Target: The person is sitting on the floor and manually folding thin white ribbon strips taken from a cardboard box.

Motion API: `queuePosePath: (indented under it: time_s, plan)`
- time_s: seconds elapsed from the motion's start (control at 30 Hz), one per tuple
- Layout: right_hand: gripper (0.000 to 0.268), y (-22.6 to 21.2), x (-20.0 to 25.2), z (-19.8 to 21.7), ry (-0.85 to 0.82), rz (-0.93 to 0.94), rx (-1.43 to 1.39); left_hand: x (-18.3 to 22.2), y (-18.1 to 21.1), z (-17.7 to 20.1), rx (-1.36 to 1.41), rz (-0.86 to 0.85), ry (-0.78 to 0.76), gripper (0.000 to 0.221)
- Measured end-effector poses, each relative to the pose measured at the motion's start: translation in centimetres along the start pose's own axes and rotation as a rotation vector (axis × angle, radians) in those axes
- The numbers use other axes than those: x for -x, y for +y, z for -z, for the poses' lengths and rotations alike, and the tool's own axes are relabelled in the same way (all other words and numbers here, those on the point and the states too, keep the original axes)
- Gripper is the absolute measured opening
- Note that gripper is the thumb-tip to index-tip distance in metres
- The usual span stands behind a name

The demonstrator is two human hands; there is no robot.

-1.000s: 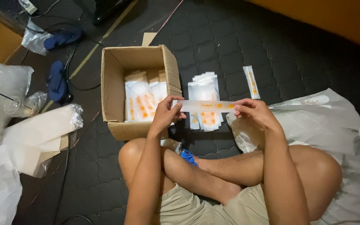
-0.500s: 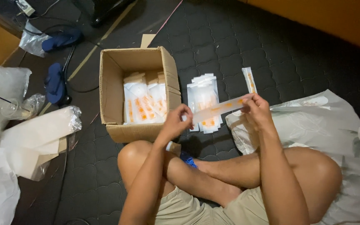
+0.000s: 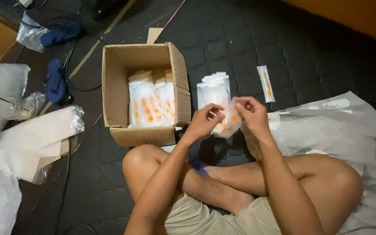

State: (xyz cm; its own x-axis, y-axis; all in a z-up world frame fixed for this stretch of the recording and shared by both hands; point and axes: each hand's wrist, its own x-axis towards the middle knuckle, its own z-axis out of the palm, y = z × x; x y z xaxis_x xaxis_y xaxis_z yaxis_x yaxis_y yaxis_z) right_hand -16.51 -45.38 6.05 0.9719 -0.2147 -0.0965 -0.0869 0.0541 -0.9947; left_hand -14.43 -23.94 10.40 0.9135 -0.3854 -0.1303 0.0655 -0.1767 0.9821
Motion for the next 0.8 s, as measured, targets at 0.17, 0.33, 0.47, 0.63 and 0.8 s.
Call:
queuePosePath:
  time_s: [0.17, 0.33, 0.47, 0.63, 0.8]
  plan:
    - [0.031, -2.3, 1.7, -2.5, -0.046, -0.050, -0.030, -2.2, -0.9, -1.0, 0.138, 0.005, 0.116, 0.018]
    - [0.043, -1.6, 1.7, -2.3, -0.086, -0.045, -0.033, -4.0, -0.8, -0.9, 0.097, 0.041, 0.072, 0.017]
    - [0.049, -1.6, 1.8, -2.7, -0.114, -0.038, -0.049, -4.7, -1.1, -1.2, 0.076, -0.016, 0.087, 0.010]
    - [0.046, 0.7, 2.6, -3.0, -0.123, -0.071, -0.096, -6.4, -2.0, -0.4, 0.079, -0.108, 0.194, 0.010]
    - [0.036, 1.8, 4.9, -3.4, -0.139, -0.158, -0.122, -6.2, -1.3, 0.6, 0.043, -0.149, 0.320, 0.007]
